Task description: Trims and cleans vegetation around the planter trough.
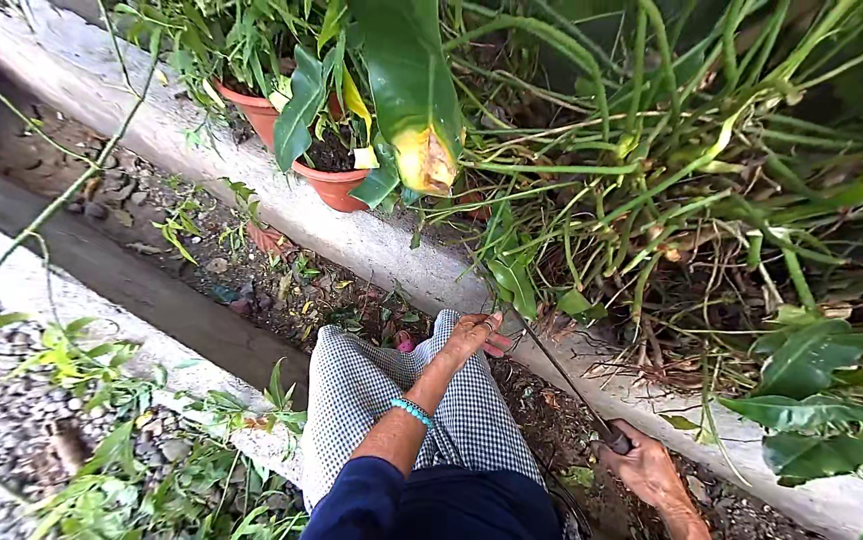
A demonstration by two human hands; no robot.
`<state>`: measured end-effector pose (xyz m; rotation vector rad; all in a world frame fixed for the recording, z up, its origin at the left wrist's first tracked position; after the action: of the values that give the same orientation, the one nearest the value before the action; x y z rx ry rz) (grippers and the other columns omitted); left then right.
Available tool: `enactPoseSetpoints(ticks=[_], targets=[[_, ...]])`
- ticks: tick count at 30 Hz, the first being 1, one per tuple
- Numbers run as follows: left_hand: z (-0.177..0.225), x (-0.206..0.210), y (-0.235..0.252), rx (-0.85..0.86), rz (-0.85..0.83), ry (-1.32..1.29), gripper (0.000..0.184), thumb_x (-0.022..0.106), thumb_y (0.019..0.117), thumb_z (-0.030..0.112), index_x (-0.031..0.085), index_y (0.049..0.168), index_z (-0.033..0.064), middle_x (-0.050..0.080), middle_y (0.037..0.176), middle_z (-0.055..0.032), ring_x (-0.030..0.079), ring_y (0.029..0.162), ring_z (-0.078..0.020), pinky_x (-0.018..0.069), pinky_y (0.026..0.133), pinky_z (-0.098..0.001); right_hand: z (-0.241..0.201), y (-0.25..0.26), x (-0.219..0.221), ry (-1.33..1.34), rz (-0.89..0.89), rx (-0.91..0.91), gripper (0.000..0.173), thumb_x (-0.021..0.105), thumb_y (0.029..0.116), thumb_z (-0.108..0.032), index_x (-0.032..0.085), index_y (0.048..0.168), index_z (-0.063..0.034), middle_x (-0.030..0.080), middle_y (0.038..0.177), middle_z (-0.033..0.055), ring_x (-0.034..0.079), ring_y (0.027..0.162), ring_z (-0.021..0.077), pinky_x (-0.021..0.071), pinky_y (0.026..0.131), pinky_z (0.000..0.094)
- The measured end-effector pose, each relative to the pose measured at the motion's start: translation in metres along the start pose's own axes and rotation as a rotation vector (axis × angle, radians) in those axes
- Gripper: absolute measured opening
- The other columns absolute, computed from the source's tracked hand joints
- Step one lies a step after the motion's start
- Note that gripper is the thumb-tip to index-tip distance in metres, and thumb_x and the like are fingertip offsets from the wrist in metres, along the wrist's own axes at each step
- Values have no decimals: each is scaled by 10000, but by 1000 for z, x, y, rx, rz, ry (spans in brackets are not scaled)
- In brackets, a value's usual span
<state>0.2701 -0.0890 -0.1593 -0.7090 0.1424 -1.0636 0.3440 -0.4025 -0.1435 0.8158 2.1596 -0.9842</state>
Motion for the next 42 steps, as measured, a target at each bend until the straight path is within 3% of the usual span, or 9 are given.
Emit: enactPoseSetpoints(ticks=[6, 10, 16, 22, 26, 29, 32, 36, 42], targets=[[1, 2, 1, -66, 35, -74, 358, 353, 1129, 205, 548, 1233, -77, 696, 853, -128, 692, 650, -146, 591, 650, -282, 0, 8, 8, -16, -10, -25, 270, 749, 854, -36, 689, 1086, 88, 677, 865, 262, 654, 783, 373, 497, 763, 592], [1, 0, -5, -59, 40, -65, 243, 357, 1114, 107, 527, 1054, -56, 509, 718, -24, 530, 512, -72, 522, 543, -212, 3, 14, 21, 11, -11, -40, 279, 742, 842, -16, 678, 1082, 113, 669, 858, 282, 649, 782, 396, 493, 761, 602], [10, -10, -20, -18, 99, -52, 236, 400, 1101, 91, 546, 947, -12, 460, 666, 19, 418, 455, -33, 428, 457, -170, -15, 46, 60, 93, -37, -53, 289, 719, 869, 3, 666, 1129, 118, 680, 909, 273, 654, 824, 353, 508, 805, 550], [29, 0, -68, 101, -221, 216, 251, 408, 1091, 92, 592, 966, -25, 482, 690, 33, 465, 524, -19, 453, 532, -179, -57, 99, 99, -15, -113, -80, 339, 700, 915, -114, 659, 1179, 96, 689, 1023, 318, 675, 975, 474, 490, 894, 654], [14, -97, -85, 178, 263, 114, 256, 409, 1076, 65, 606, 1102, -97, 576, 745, -41, 561, 598, -93, 530, 620, -273, -82, 96, 105, -13, -154, -150, 341, 706, 912, -95, 660, 1175, 117, 689, 1001, 332, 681, 955, 475, 498, 893, 633], [-13, -185, -129, 197, 680, 17, 288, 373, 1101, 116, 592, 1084, -70, 543, 653, 3, 556, 539, -85, 538, 584, -264, -96, 82, 104, 38, -115, -236, 326, 725, 893, -105, 674, 1117, 125, 689, 916, 317, 682, 852, 454, 507, 814, 635], [-44, -235, -194, 182, 930, -72, 289, 338, 1107, 119, 567, 1048, -48, 528, 620, 36, 554, 509, -60, 542, 553, -239, -122, 76, 99, 69, -113, -295, 344, 740, 892, -110, 685, 1151, 111, 702, 934, 306, 690, 859, 439, 513, 830, 630], [-100, -268, -276, 159, 1228, -290, 315, 295, 1117, 116, 557, 994, -10, 503, 564, 62, 532, 450, -37, 526, 491, -203, -148, 80, 109, 102, -110, -403, 332, 744, 842, -98, 688, 1090, 115, 692, 886, 270, 670, 796, 358, 515, 772, 569], [-183, -270, -358, 131, 1530, -620, 242, 340, 1083, 53, 518, 1227, -26, 589, 684, 18, 596, 503, -57, 550, 503, -212, -187, 77, 121, 107, -152, -457, 350, 756, 815, -96, 687, 1093, 105, 686, 855, 216, 640, 756, 261, 514, 740, 488]])
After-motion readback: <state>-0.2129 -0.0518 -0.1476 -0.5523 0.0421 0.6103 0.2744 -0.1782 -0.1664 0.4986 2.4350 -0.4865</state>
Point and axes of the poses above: each hand's wrist, its own y-axis towards the middle knuckle, its own x-axis out of the palm, z = x × y, the point moved 2 cm from there along y, towards the middle knuckle
